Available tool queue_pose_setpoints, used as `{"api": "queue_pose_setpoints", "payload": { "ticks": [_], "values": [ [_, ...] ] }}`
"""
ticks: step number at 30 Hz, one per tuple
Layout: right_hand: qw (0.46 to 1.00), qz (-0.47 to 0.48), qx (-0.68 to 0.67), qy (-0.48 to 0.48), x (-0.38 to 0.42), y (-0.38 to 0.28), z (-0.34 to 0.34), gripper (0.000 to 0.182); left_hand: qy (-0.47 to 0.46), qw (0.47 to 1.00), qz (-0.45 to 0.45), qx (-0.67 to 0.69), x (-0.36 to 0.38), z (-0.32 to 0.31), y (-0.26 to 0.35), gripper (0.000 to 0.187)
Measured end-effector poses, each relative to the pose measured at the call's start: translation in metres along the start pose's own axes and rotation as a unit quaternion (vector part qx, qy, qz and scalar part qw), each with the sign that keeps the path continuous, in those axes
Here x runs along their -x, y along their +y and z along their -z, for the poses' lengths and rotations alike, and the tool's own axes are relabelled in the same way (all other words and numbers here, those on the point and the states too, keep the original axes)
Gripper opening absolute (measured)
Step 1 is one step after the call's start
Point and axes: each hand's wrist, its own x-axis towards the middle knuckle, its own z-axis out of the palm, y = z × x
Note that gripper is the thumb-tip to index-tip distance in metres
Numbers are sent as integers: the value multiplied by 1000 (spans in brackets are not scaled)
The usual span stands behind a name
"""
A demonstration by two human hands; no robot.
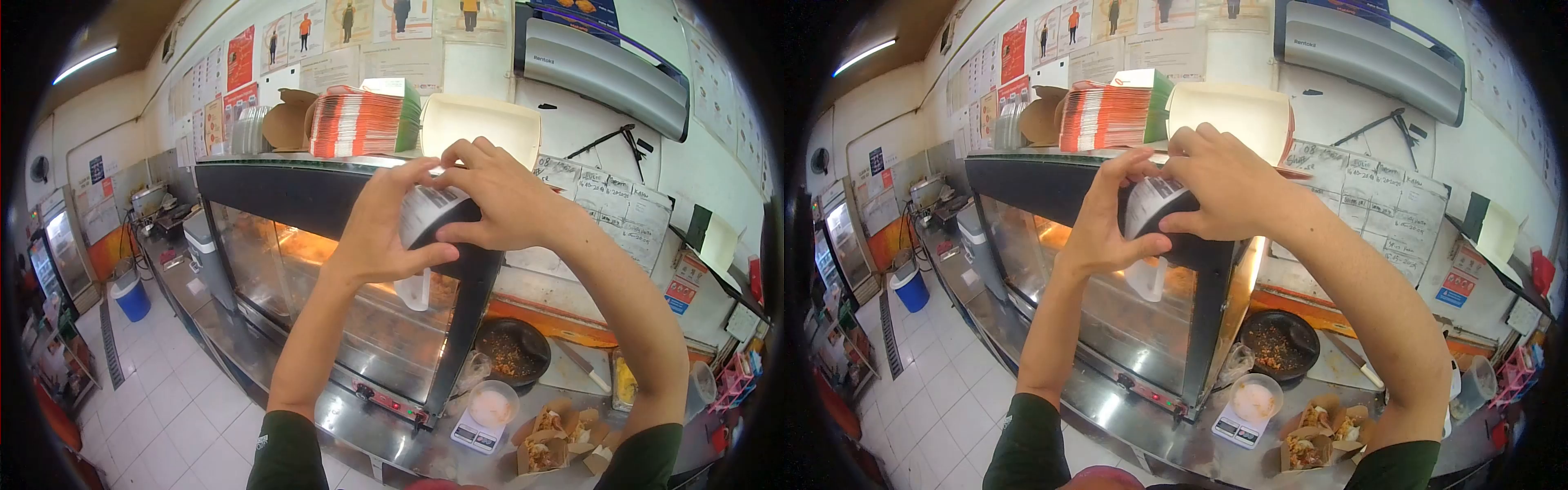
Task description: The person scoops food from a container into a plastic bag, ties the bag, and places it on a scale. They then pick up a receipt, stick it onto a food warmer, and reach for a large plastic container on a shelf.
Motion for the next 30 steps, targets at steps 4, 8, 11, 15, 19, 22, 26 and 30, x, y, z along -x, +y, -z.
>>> {"api": "queue_pose_setpoints", "payload": {
  "ticks": [4,8,11,15,19,22,26,30],
  "values": [
    [996,-41,-9,-74,1,0,6,44,16,999,-26,-19,-8,-3,-10,89],
    [997,-66,-5,-49,8,-1,11,44,-54,989,-7,-141,-15,-1,5,94],
    [996,-60,43,-41,11,-3,9,48,-92,976,31,-195,-17,-4,18,97],
    [981,-108,113,-113,8,-7,14,59,-89,982,21,-165,-17,-2,16,96],
    [979,-121,67,-148,2,-7,21,60,-74,984,-8,-161,-19,-5,9,90],
    [980,-108,93,-137,3,-6,14,60,-111,980,20,-162,-19,-1,9,89],
    [979,-97,120,-133,3,-7,11,55,-54,991,-23,-121,-19,-3,5,90],
    [987,-95,69,-106,3,-6,15,58,-83,982,2,-168,-19,2,5,88]
  ]
}}
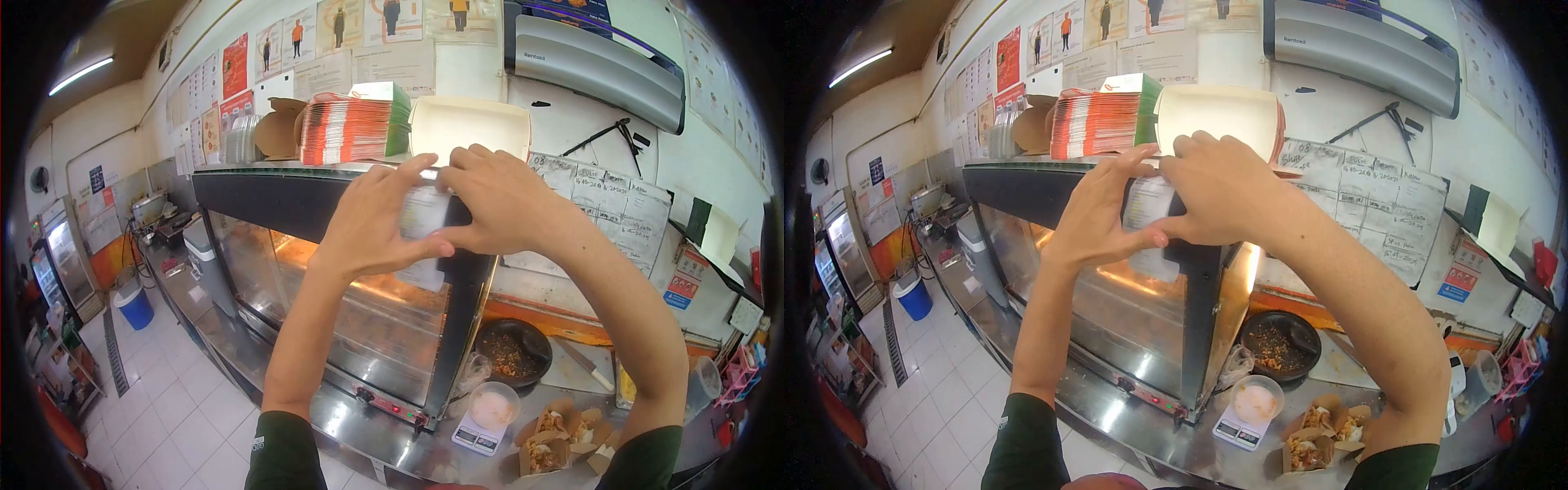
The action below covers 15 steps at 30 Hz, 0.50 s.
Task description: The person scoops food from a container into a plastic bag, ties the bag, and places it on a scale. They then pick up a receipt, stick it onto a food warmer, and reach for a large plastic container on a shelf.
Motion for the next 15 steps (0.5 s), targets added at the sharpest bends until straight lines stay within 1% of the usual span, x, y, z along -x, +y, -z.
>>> {"api": "queue_pose_setpoints", "payload": {
  "ticks": [1,3,4,6,10,13,15],
  "values": [
    [1000,0,2,1,-1,-1,1,58,1,1000,-1,-1,0,2,0,88],
    [997,-38,20,-67,-2,-4,1,58,-7,1000,20,4,1,4,-1,85],
    [997,-39,21,-67,-3,-3,1,58,-7,1000,19,4,1,4,-3,85],
    [997,-40,-31,-57,-4,-2,1,58,25,999,12,16,2,4,-6,82],
    [998,-36,-30,-52,-5,-2,-1,59,2,999,32,27,4,7,-7,82],
    [997,-41,-52,-29,-4,-2,-1,62,24,999,36,28,8,8,-10,84],
    [994,-41,-102,4,-2,0,2,65,77,996,-19,34,8,11,-12,87]
  ]
}}
